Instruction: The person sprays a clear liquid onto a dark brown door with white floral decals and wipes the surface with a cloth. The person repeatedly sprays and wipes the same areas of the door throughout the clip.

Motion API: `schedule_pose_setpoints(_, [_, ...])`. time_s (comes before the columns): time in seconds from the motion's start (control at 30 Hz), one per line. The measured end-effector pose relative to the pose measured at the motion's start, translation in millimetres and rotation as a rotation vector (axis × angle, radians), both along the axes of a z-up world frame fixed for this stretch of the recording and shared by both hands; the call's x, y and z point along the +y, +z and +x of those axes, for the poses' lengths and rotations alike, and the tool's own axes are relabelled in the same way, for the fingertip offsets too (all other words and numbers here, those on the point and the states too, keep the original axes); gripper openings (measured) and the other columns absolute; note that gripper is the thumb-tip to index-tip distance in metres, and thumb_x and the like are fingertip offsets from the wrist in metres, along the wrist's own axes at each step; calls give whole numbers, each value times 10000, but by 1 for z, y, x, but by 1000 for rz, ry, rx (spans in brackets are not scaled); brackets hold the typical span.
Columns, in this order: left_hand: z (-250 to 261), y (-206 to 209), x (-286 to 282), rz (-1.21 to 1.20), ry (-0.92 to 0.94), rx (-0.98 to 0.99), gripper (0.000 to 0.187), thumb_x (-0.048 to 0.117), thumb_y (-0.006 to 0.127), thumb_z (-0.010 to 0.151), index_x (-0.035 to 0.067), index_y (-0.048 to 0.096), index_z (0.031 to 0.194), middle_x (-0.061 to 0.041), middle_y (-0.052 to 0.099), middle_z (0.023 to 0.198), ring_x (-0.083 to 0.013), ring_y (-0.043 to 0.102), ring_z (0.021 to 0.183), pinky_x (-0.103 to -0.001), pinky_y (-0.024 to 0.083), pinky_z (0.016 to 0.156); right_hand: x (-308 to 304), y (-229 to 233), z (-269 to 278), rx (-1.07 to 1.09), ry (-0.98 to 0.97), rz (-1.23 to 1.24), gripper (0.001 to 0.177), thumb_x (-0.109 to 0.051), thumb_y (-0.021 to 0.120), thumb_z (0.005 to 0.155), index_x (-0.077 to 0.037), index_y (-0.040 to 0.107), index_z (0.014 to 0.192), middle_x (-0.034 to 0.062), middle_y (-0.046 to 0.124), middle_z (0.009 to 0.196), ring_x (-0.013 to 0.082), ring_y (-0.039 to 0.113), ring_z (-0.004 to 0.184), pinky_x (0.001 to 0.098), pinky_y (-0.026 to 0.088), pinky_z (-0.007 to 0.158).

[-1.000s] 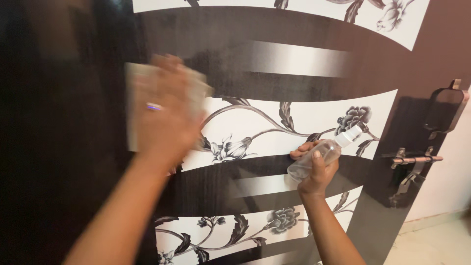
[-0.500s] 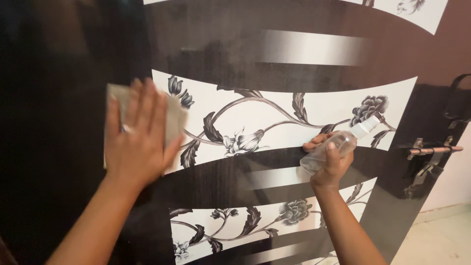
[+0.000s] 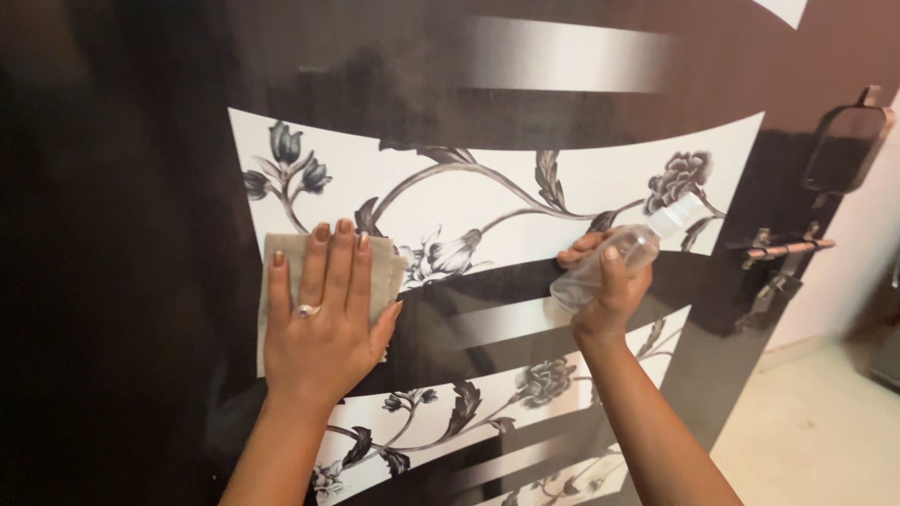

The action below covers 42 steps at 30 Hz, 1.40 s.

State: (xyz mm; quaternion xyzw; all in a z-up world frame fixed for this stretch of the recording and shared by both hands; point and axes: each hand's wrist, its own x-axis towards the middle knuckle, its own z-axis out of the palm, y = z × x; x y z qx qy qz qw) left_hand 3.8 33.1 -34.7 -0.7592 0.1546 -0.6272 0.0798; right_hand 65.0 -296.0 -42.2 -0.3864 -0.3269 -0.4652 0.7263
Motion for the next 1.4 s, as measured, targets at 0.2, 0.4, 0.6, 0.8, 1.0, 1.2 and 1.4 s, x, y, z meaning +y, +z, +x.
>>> schedule_pose_setpoints(0.2, [-4, -15, 9, 162, -18, 4, 782, 598, 550, 983, 53, 513, 1543, -140, 423, 1636, -291, 321, 1530, -567, 193, 1237, 2, 2, -3, 2, 0, -15, 452, -298, 693, 938, -5, 498, 1222, 171, 600, 978, 251, 650, 815, 416, 598, 781])
schedule_pose_setpoints(0.4, [-12, 77, 43, 447, 207, 136, 904, 685, 390, 955, 53, 438, 1599, -201, 390, 1617, -358, 316, 1476, -589, 119, 1251, 0, 4, -5, 0, 12, -22, 460, -307, 693, 921, -15, 490, 1212, 173, 603, 971, 253, 656, 810, 413, 604, 775])
schedule_pose_setpoints(0.6, [-20, 136, -8, -347, -291, 153, 868, 599, 303, 1052, -46, 218, 1627, -243, 148, 1714, -425, 98, 1577, -690, 20, 1248, -4, 0, 0, -13, 18, -7, 456, -291, 698, 921, -5, 494, 1213, 177, 606, 976, 253, 651, 812, 410, 597, 764])
schedule_pose_setpoints(0.8, [-1, 98, -41, -157, -421, 211, 796, 541, 365, 1058, -37, 344, 1606, -200, 184, 1720, -386, 121, 1584, -681, 48, 1242, -3, 2, -2, 7, 43, 18, 472, -289, 695, 894, 2, 487, 1203, 169, 605, 962, 252, 667, 800, 408, 600, 758])
schedule_pose_setpoints(1.0, [3, -11, -50, 368, 76, 54, 735, 574, 446, 988, 70, 514, 1519, -138, 447, 1579, -303, 402, 1423, -574, 180, 1182, -2, 4, -6, 34, 14, -8, 490, -300, 694, 892, 11, 481, 1205, 171, 611, 971, 250, 681, 805, 405, 608, 770])
schedule_pose_setpoints(1.2, [-17, -9, 22, 646, -40, 132, 740, 595, 476, 931, 80, 500, 1461, -191, 466, 1571, -364, 453, 1429, -548, 161, 1169, -5, 4, -7, 27, 8, -21, 491, -294, 699, 901, 11, 480, 1216, 167, 616, 969, 246, 684, 807, 396, 610, 773])
schedule_pose_setpoints(1.4, [-37, 99, 47, -207, -281, 201, 851, 635, 293, 1067, -66, 287, 1550, -310, 181, 1703, -400, 63, 1582, -692, -32, 1203, -4, 5, -7, 32, 8, -3, 490, -301, 699, 894, 7, 478, 1205, 166, 616, 961, 246, 686, 792, 390, 615, 756])
